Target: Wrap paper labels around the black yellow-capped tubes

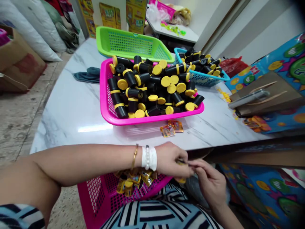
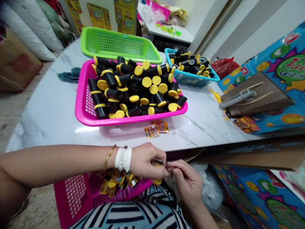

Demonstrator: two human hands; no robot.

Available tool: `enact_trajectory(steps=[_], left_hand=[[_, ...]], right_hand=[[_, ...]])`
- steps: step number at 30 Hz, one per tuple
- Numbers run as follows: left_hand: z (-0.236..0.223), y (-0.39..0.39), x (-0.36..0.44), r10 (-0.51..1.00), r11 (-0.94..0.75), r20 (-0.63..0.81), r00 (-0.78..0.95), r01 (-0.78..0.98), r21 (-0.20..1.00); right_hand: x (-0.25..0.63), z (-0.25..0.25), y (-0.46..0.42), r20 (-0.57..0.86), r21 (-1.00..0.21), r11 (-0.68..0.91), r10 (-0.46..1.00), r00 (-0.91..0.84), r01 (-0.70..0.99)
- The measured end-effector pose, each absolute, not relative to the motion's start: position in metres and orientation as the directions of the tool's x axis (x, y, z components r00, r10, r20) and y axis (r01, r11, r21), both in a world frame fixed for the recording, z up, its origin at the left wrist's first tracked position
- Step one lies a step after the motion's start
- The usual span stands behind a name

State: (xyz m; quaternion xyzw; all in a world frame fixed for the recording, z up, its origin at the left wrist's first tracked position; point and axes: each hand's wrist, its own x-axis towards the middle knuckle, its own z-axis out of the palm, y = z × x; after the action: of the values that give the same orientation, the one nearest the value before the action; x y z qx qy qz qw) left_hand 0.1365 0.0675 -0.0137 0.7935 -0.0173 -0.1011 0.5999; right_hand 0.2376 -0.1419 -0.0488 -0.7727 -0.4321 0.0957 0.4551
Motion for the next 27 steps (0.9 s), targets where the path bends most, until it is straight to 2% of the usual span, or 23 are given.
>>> enact_trajectory(steps=[2,3,5,6,7,9,12,14,17,20,24,27], left_hand=[[-0.013,0.059,0.128,-0.256,-0.641,-0.097,0.962,-0.094,0.762],[-0.013,0.056,0.124,-0.319,-0.757,-0.133,0.938,-0.167,0.632],[-0.014,0.050,0.118,-0.385,-0.856,-0.231,0.894,-0.252,0.451],[-0.014,0.049,0.117,-0.394,-0.864,-0.238,0.888,-0.269,0.427],[-0.014,0.049,0.116,-0.394,-0.855,-0.208,0.895,-0.273,0.442],[-0.012,0.053,0.117,-0.333,-0.813,-0.062,0.941,-0.253,0.525],[-0.009,0.068,0.127,-0.009,-0.792,0.165,0.986,-0.108,0.601],[-0.006,0.081,0.136,0.212,-0.813,0.222,0.952,0.046,0.580],[-0.005,0.096,0.146,0.343,-0.862,0.124,0.931,0.259,0.436],[-0.005,0.099,0.148,0.397,-0.869,-0.007,0.918,0.379,0.318],[-0.008,0.096,0.148,0.402,-0.859,-0.033,0.915,0.390,0.332],[-0.011,0.099,0.146,0.375,-0.855,-0.028,0.927,0.357,0.376]], right_hand=[[0.235,-0.073,-0.154,0.070,-0.699,-0.453,0.726,0.684,0.553],[0.233,-0.086,-0.157,0.024,-0.673,-0.508,0.711,0.703,0.537],[0.227,-0.112,-0.158,-0.010,-0.657,-0.563,0.672,0.741,0.501],[0.225,-0.123,-0.156,-0.014,-0.664,-0.575,0.648,0.761,0.477],[0.223,-0.131,-0.155,-0.017,-0.672,-0.589,0.618,0.786,0.449],[0.222,-0.140,-0.153,-0.034,-0.693,-0.607,0.565,0.824,0.388],[0.224,-0.137,-0.159,-0.082,-0.738,-0.594,0.549,0.832,0.320],[0.227,-0.130,-0.170,-0.117,-0.767,-0.574,0.565,0.817,0.288],[0.231,-0.124,-0.191,-0.141,-0.789,-0.563,0.558,0.818,0.248],[0.235,-0.126,-0.206,-0.152,-0.792,-0.567,0.540,0.827,0.225],[0.240,-0.133,-0.211,-0.181,-0.794,-0.571,0.549,0.816,0.208],[0.251,-0.132,-0.208,-0.210,-0.733,-0.621,0.593,0.777,0.276]])
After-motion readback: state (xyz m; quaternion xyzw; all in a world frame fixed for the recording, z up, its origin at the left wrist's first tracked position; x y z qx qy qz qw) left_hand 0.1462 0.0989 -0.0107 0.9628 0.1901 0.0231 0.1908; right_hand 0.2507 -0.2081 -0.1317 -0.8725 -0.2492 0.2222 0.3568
